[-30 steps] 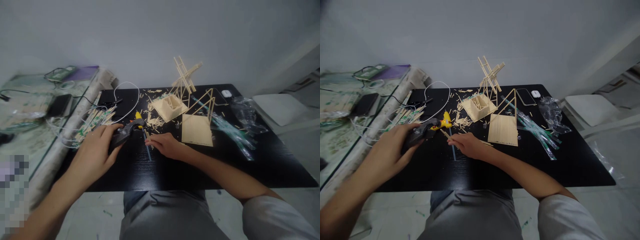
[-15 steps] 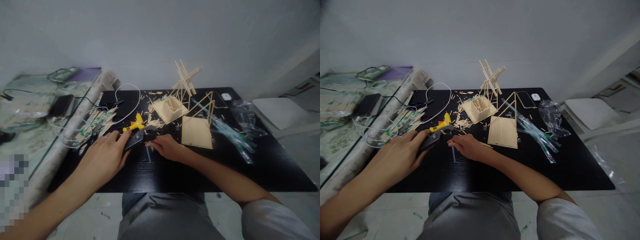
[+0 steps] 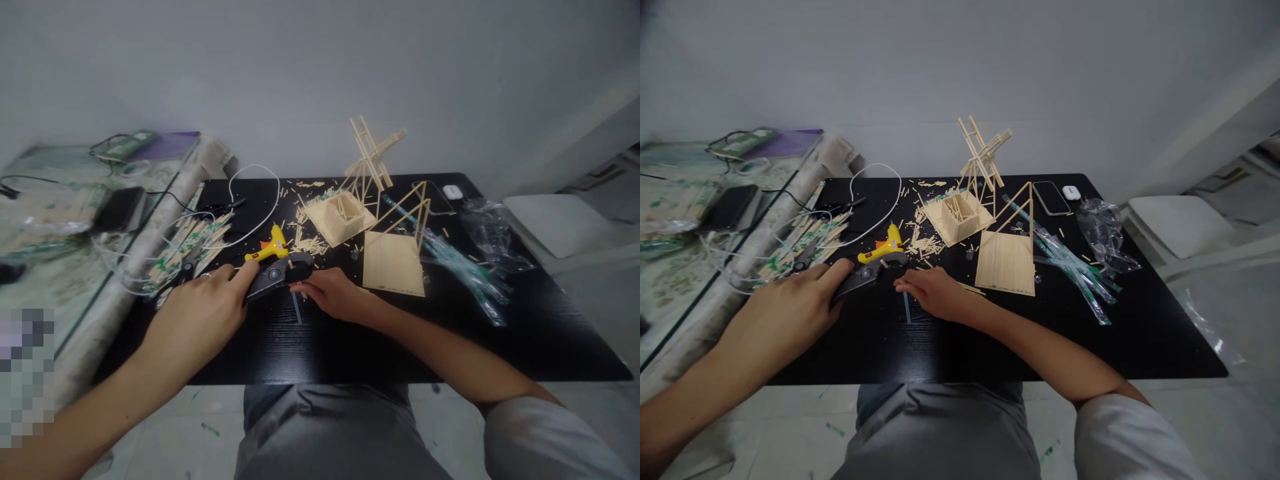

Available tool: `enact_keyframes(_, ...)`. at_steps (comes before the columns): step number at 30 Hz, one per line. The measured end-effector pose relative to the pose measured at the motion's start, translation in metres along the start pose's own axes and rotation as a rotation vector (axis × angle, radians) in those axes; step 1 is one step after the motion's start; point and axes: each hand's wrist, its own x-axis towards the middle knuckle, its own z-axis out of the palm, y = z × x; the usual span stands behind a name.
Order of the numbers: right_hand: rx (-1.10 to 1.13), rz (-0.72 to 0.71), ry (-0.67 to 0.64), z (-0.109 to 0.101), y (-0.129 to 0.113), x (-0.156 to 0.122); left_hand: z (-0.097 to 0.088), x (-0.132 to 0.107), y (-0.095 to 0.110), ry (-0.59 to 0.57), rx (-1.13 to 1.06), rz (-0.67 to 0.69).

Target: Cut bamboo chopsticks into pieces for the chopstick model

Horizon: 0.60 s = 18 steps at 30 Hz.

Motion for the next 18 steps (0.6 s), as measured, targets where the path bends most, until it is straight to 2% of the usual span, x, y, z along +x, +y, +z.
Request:
enact_keyframes(3, 0.043, -0.004, -0.003, -0.009, -0.006, 0.002, 0.001, 0.003, -0.006, 0.029, -0.071, -0.006)
enact_keyframes(7, 0.063, 0.001, -0.021, -0.048, -0.011, 0.003, 0.005, 0.013, -0.021, 0.154, -0.227, -0.104)
enact_keyframes(9, -0.020, 0.037, 0.013, -0.073, -0.005, 0.001, 0.011, 0.022, -0.025, 0.200, -0.324, -0.163)
enact_keyframes(12, -0.277, 0.199, -0.014, -0.095, 0.014, -0.004, 0.025, 0.039, -0.019, 0.255, -0.570, -0.111)
enact_keyframes(15, -0.398, 0.414, -0.130, -0.095, 0.033, -0.010, 0.040, 0.056, -0.002, 0.277, -0.804, -0.004)
enact_keyframes(18, -0.416, 0.495, -0.129, -0.083, 0.042, -0.014, 0.050, 0.070, 0.016, 0.193, -0.895, 0.037)
